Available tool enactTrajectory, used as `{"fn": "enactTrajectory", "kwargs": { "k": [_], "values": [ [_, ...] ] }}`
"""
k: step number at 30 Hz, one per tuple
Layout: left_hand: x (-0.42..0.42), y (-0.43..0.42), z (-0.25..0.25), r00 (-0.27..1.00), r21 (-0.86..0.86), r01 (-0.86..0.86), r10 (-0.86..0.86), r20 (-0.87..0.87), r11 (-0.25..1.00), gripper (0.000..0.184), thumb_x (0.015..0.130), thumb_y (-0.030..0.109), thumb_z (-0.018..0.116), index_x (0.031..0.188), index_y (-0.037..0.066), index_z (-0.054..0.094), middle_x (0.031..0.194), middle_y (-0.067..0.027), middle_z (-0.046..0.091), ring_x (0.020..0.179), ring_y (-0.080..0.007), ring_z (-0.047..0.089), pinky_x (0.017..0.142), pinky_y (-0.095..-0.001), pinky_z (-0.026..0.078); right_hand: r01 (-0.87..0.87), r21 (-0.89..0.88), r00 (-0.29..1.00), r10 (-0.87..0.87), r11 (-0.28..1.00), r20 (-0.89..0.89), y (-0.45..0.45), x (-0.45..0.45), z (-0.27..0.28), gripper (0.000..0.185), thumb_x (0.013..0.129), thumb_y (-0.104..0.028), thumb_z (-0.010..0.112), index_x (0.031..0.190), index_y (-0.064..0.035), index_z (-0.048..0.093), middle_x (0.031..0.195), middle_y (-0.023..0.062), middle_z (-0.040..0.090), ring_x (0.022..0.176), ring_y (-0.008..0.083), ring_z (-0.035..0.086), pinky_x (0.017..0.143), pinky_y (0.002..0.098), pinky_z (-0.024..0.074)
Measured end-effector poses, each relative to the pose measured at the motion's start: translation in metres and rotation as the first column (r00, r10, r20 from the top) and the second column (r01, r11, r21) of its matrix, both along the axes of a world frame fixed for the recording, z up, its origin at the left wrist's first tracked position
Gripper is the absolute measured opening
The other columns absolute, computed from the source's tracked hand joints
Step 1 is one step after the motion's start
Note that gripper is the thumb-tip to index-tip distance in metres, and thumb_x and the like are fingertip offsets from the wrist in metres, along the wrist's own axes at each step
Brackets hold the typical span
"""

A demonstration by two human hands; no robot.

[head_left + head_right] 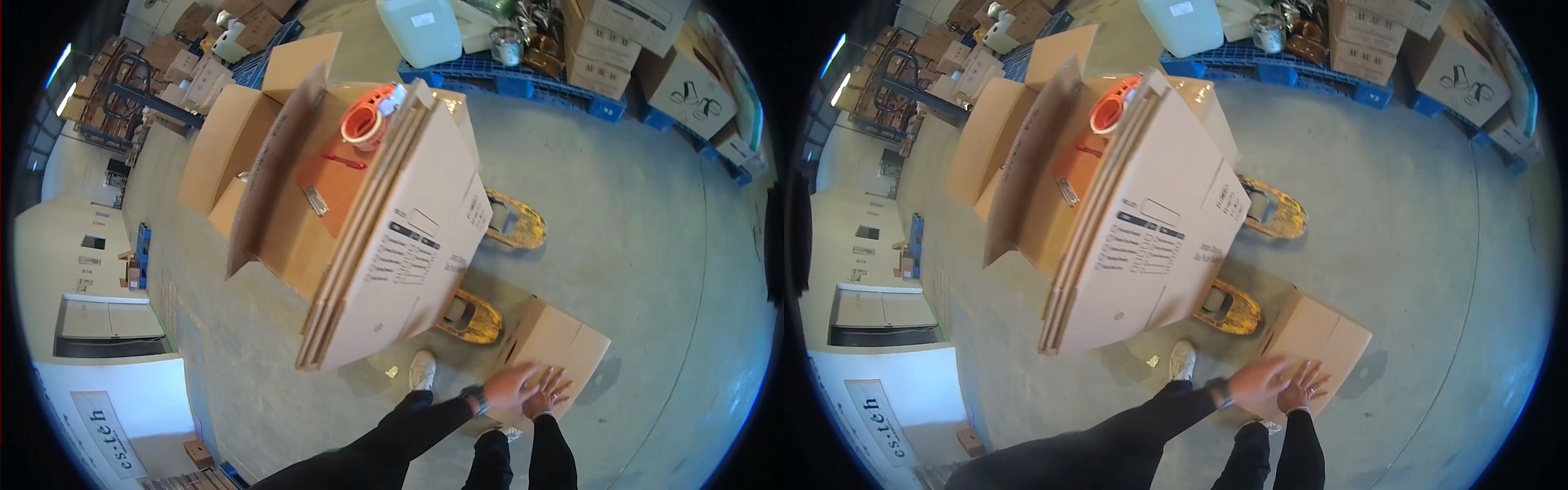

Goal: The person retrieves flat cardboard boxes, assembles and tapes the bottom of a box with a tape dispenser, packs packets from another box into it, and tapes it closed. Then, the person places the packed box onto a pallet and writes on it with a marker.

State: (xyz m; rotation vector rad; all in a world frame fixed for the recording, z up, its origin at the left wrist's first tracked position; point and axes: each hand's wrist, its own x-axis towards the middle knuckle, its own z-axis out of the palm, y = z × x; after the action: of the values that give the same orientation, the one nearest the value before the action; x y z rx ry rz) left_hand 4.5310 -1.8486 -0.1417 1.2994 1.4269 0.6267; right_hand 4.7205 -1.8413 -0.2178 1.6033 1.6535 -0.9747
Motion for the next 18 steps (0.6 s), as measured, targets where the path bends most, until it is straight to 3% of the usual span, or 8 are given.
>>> {"fn": "enactTrajectory", "kwargs": {
  "k": [6,7,8,10,11,12,15,18],
  "values": [
    [-0.193,-0.055,0.269,0.532,-0.082,0.663,-0.392,0.750,0.744,0.043,0.101,0.019,0.059,0.137,-0.003,0.050,0.127,-0.0204,0.061,0.121,-0.0309,0.059,0.101,-0.0406,0.047,0.076,-0.008,0.997,-0.076,0.997,0.017,0.009,-0.018,0.018,0.110,0.087,-0.066,0.055,0.160,-0.0095,-0.004,0.163,0.0217,-0.023,0.143,0.0550,-0.028,0.107,0.0771,-0.0097],
    [-0.239,-0.045,0.295,0.504,0.112,0.509,-0.401,0.765,0.854,0.037,0.101,0.015,0.058,0.133,-0.004,0.054,0.116,-0.0203,0.066,0.105,-0.0319,0.066,0.090,-0.0439,0.052,0.081,-0.013,0.997,-0.080,0.997,0.018,0.009,-0.019,0.020,0.110,0.087,-0.066,0.055,0.160,-0.0095,-0.004,0.163,0.0217,-0.023,0.143,0.0550,-0.028,0.107,0.0771,-0.0097],
    [-0.280,-0.032,0.310,0.615,0.272,0.179,-0.323,0.719,0.946,0.030,0.102,0.013,0.054,0.127,-0.003,0.058,0.106,-0.0178,0.069,0.086,-0.0264,0.069,0.073,-0.0406,0.055,0.082,-0.014,0.996,-0.081,0.997,0.031,0.010,-0.021,0.020,0.110,0.087,-0.067,0.055,0.160,-0.0091,-0.004,0.163,0.0217,-0.023,0.143,0.0547,-0.028,0.107,0.0772,-0.0095],
    [-0.333,0.034,0.307,0.894,0.271,-0.424,0.353,0.275,0.864,0.025,0.100,0.015,0.059,0.121,0.000,0.060,0.099,-0.0082,0.065,0.085,-0.0141,0.063,0.072,-0.0308,0.053,0.096,-0.008,0.994,-0.095,0.995,0.043,0.011,-0.025,0.020,0.111,0.087,-0.067,0.055,0.160,-0.0087,-0.004,0.163,0.0218,-0.023,0.143,0.0543,-0.028,0.107,0.0772,-0.0093],
    [-0.359,0.067,0.305,0.750,0.243,-0.649,0.660,0.045,0.721,0.023,0.100,0.016,0.062,0.118,0.002,0.062,0.095,-0.0034,0.064,0.085,-0.0080,0.060,0.072,-0.0259,0.052,0.087,-0.001,0.995,-0.087,0.996,0.044,0.011,-0.025,0.018,0.111,0.087,-0.068,0.055,0.160,-0.0081,-0.004,0.163,0.0218,-0.023,0.143,0.0543,-0.027,0.108,0.0771,-0.0091],
    [-0.395,0.107,0.274,0.761,0.317,-0.592,0.643,-0.080,0.740,0.029,0.098,0.020,0.066,0.121,0.002,0.061,0.100,-0.0012,0.062,0.091,-0.0064,0.056,0.078,-0.0242,0.050,0.075,0.001,0.996,-0.075,0.997,0.051,0.009,-0.022,0.018,0.111,0.087,-0.068,0.054,0.160,-0.0076,-0.004,0.163,0.0219,-0.023,0.143,0.0543,-0.027,0.108,0.0771,-0.0088],
    [-0.507,0.205,0.166,0.530,0.447,-0.402,0.601,-0.598,0.799,0.074,0.082,0.049,0.076,0.130,-0.004,0.059,0.122,-0.0265,0.064,0.114,-0.0349,0.064,0.097,-0.0418,0.050,0.059,-0.003,0.996,-0.058,0.998,0.071,0.007,-0.017,0.009,0.114,0.086,-0.066,0.057,0.159,-0.0059,-0.006,0.162,0.0223,-0.025,0.143,0.0554,-0.028,0.106,0.0787,-0.0074],
    [-0.523,0.242,0.154,0.432,0.354,-0.278,0.445,-0.784,0.893,0.059,0.083,0.044,0.074,0.126,0.005,0.066,0.114,-0.0239,0.069,0.108,-0.0385,0.066,0.095,-0.0444,0.052,0.062,0.024,0.996,-0.064,0.998,0.070,0.005,-0.018,0.008,0.113,0.086,-0.066,0.056,0.159,-0.0051,-0.003,0.163,0.0231,-0.023,0.143,0.0556,-0.027,0.106,0.0790,-0.0071]
  ]
}}
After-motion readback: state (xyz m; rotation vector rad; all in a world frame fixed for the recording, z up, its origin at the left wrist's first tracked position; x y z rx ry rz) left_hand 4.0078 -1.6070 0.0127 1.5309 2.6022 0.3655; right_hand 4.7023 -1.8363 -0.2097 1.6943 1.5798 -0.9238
